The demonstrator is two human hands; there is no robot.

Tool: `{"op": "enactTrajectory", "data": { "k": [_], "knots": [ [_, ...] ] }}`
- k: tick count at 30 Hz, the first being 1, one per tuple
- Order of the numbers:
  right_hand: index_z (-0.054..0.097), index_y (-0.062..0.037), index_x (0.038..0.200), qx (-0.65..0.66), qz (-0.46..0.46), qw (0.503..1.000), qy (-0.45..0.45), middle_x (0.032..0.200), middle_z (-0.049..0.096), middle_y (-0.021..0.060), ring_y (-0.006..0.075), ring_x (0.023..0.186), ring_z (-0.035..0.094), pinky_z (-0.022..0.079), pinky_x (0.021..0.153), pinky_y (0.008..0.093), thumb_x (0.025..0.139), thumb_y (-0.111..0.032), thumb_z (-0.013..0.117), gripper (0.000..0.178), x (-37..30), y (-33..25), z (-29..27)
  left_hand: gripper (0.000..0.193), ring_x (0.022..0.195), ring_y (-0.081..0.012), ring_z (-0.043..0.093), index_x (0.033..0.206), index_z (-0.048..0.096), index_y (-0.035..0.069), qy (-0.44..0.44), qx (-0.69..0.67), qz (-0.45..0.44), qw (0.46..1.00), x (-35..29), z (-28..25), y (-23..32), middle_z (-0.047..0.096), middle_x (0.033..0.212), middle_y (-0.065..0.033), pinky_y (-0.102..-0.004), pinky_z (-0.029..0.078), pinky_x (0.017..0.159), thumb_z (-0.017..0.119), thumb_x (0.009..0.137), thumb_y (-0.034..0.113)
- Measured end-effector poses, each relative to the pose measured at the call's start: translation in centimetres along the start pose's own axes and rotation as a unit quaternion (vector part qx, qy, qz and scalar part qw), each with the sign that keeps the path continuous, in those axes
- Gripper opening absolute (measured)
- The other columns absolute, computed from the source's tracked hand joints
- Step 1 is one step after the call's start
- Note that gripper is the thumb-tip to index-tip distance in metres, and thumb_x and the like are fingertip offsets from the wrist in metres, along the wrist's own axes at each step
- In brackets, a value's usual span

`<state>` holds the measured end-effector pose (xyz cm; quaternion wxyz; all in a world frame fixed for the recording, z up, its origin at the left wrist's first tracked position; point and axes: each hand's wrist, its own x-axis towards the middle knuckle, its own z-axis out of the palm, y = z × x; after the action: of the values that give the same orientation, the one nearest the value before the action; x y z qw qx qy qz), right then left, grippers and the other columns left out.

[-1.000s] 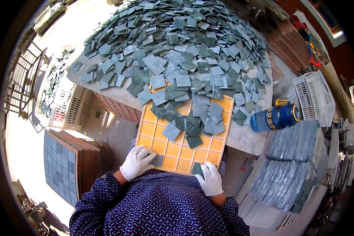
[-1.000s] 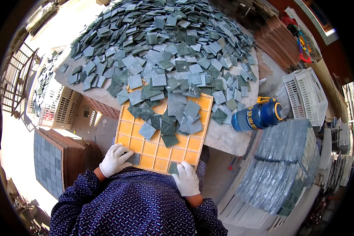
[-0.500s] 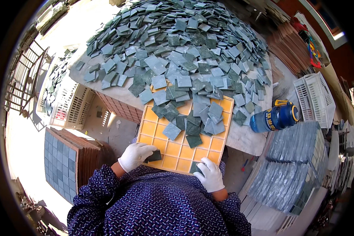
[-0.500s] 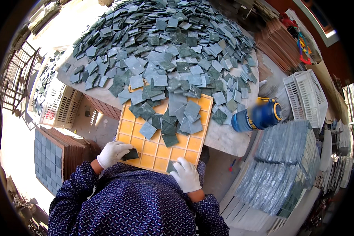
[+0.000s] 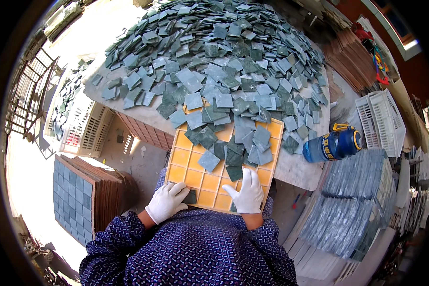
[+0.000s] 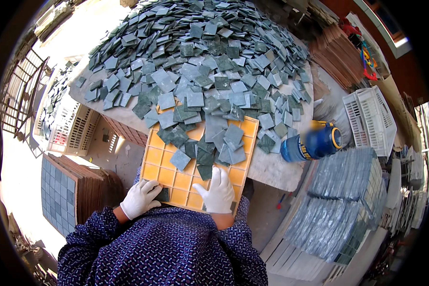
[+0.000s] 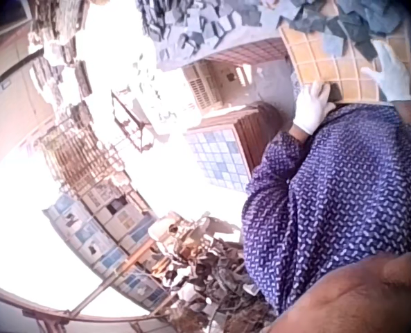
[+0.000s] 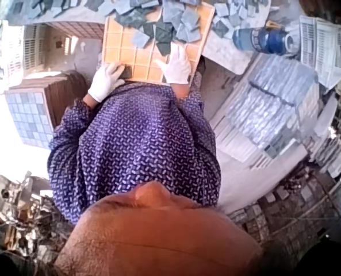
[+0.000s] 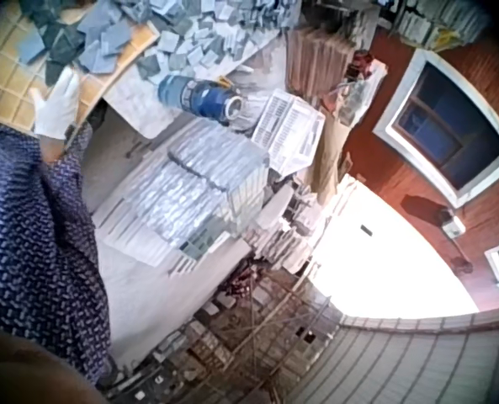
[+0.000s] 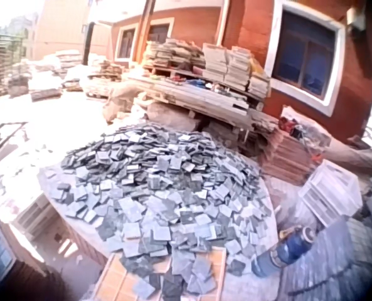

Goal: The person places small green tiles into a square grid frame, pressing them into place. They flip the frame to reveal a completed tile sheet and continue arranging tiles from a large pile on the table.

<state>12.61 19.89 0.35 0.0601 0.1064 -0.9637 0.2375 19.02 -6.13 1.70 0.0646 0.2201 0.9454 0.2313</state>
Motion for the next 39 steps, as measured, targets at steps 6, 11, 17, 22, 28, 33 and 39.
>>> {"op": "enactTrajectory", "data": {
  "k": [6, 11, 17, 22, 28, 33, 39],
  "knots": [
    [0.047, -0.0067, 0.127, 0.009, 0.041, 0.999, -0.002, 0.119, 0.052, 0.0174, 0.0363, 0.107, 0.054, 0.046, 0.088, 0.043, 0.072, -0.028, 0.076, 0.065, 0.8, 0.3, 1.3, 0.05, 0.093, -0.0289, 0.056, 0.116, 0.06, 0.01, 0.033, 0.015, -0.017, 0.999, -0.1, 1.3, -0.5, 0.054, 0.113, -0.0076, -0.0399, 0.047, 0.081, 0.073, 0.071, 0.025],
    [0.055, -0.0066, 0.118, 0.047, -0.084, 0.991, -0.097, 0.116, 0.053, 0.0152, 0.0348, 0.106, 0.054, 0.045, 0.091, 0.0424, 0.068, -0.015, 0.074, 0.054, 0.3, 1.7, -1.2, 0.046, 0.094, -0.0267, 0.056, 0.117, 0.06, 0.012, 0.032, -0.01, -0.035, 0.999, -0.2, 0.1, 0.4, 0.054, 0.111, -0.0058, -0.0389, 0.046, 0.083, 0.071, 0.074, 0.024],
    [0.053, -0.0082, 0.118, 0.088, -0.113, 0.977, -0.16, 0.115, 0.053, 0.0131, 0.0335, 0.104, 0.054, 0.045, 0.09, 0.0415, 0.068, -0.013, 0.074, 0.054, -3.1, 1.4, -2.3, 0.043, 0.094, -0.0265, 0.057, 0.116, 0.059, 0.009, 0.048, 0.016, -0.026, 0.998, -0.3, 1.7, 0.5, 0.054, 0.11, -0.0072, -0.0382, 0.046, 0.083, 0.069, 0.075, 0.019],
    [0.055, -0.0076, 0.119, 0.113, -0.121, 0.971, -0.17, 0.115, 0.053, 0.0132, 0.033, 0.104, 0.053, 0.045, 0.09, 0.0415, 0.069, -0.015, 0.075, 0.055, -4.6, 1.7, -1.6, 0.043, 0.099, -0.0295, 0.057, 0.118, 0.058, 0.005, 0.035, -0.049, -0.008, 0.998, -0.3, 3.3, -0.2, 0.053, 0.113, -0.011, -0.0384, 0.047, 0.086, 0.067, 0.076, 0.013],
    [0.057, -0.006, 0.116, 0.12, -0.142, 0.964, -0.188, 0.109, 0.053, 0.0113, 0.0307, 0.102, 0.054, 0.046, 0.088, 0.0401, 0.072, -0.015, 0.073, 0.049, -4.8, 0.7, -0.8, 0.042, 0.103, -0.0345, 0.057, 0.119, 0.056, 0.003, 0.021, -0.139, 0.007, 0.99, 1.0, 2.0, 0.9, 0.052, 0.118, -0.0158, -0.0409, 0.048, 0.088, 0.063, 0.078, 0.004],
    [0.057, -0.0082, 0.115, 0.086, -0.133, 0.97, -0.182, 0.106, 0.052, 0.0099, 0.0287, 0.099, 0.055, 0.047, 0.084, 0.0387, 0.072, -0.017, 0.073, 0.047, -5.4, -1.1, -0.7, 0.03, 0.093, -0.033, 0.059, 0.108, 0.061, 0.005, 0.207, -0.093, -0.077, 0.971, 1.6, -0.9, -1.3, 0.059, 0.103, -0.0123, -0.0399, 0.049, 0.08, 0.063, 0.078, 0.004],
    [0.055, -0.0086, 0.118, 0.05, -0.112, 0.983, -0.137, 0.111, 0.052, 0.0104, 0.0303, 0.1, 0.055, 0.047, 0.084, 0.0397, 0.07, -0.018, 0.076, 0.053, -5.3, -0.1, -0.7, 0.039, 0.094, -0.0305, 0.055, 0.108, 0.06, 0.008, 0.066, -0.044, -0.019, 0.997, 0.5, 0.2, 0.0, 0.057, 0.104, -0.0102, -0.0391, 0.047, 0.084, 0.071, 0.072, 0.016]
  ]
}}
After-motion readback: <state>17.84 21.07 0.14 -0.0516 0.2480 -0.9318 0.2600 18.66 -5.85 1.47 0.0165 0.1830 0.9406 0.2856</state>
